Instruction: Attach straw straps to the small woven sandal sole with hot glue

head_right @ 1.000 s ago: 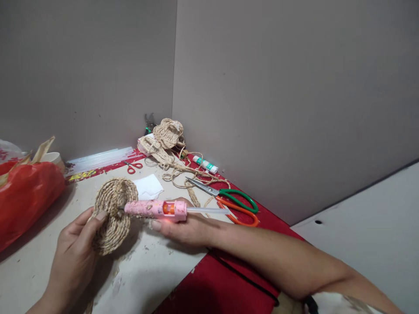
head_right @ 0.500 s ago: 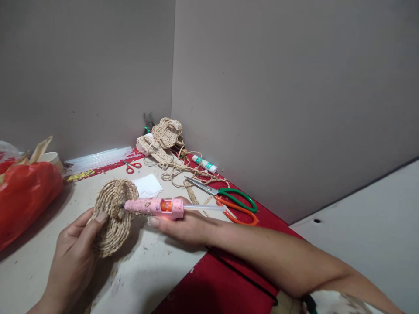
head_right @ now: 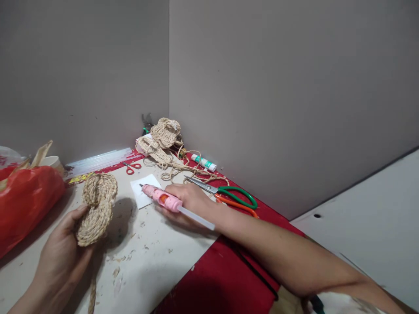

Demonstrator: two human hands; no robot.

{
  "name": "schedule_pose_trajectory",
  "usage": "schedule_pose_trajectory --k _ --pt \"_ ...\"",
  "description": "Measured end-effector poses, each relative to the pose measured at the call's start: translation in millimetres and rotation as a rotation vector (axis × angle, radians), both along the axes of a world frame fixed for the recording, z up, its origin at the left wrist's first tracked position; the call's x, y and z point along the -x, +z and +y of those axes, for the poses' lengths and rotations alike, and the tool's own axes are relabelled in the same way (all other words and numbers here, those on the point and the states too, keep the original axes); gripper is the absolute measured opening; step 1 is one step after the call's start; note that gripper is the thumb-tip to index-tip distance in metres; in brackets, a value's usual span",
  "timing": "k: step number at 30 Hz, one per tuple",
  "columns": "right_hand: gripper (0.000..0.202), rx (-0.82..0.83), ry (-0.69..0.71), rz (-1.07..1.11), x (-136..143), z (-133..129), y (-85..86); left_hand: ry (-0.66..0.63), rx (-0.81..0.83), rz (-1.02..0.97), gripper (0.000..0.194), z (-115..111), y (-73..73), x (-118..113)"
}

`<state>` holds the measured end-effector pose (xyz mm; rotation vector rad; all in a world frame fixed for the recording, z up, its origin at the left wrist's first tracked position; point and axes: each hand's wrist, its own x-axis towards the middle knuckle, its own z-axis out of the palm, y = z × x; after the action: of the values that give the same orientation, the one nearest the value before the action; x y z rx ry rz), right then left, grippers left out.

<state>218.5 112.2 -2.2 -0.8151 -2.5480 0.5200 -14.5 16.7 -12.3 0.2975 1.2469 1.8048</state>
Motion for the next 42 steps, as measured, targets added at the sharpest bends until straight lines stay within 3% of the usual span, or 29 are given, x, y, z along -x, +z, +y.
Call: schedule_pose_trajectory --k 2,6,13,18,21,25,28,32,37,42 --pt "0.031 -0.074 -0.076 -0.118 0.3 6.4 -4.5 0.023 0.011 -0.006 0.007 1.4 3.1 -0.2" --pt "0.029 -0.085 -0.083 -0.272 -0.2 16.7 -9.6 0.017 0.010 -0.005 0.010 1.6 9.7 -3.2" --pt "0.039 0.042 0.047 -0.346 -9.4 15.5 9.3 -0.043 -0.016 0.053 0.014 -1.7 15.1 -3.2" --pt "0.025 0.140 0.049 0.029 -5.4 4.7 31.3 -0.080 -0.091 0.133 0.020 -4.9 13.3 -2.2" --pt "0.019 0.229 0.067 0.276 10.7 -3.9 44.9 -0.118 -0.115 0.166 0.021 -6.7 14.3 -5.4" --pt "0.015 0.316 0.089 0.415 41.0 -8.2 53.9 -0.129 -0.119 0.205 0.023 -8.9 15.6 -8.7" --pt "0.019 0.571 0.067 0.395 61.6 -7.1 49.7 -0.130 -0.119 0.211 0.024 -9.8 14.7 -8.3" --pt "0.028 0.905 0.141 0.351 76.8 -7.7 35.5 -0.152 -0.112 0.209 0.030 -9.9 12.0 -6.7" --pt "0.030 1.038 0.155 0.407 78.1 -6.7 23.9 -0.167 -0.093 0.237 0.026 -9.9 11.7 -6.5" --pt "0.028 1.080 0.175 0.410 73.0 -2.6 25.3 -0.202 -0.042 0.276 0.025 -7.7 11.4 -6.8"
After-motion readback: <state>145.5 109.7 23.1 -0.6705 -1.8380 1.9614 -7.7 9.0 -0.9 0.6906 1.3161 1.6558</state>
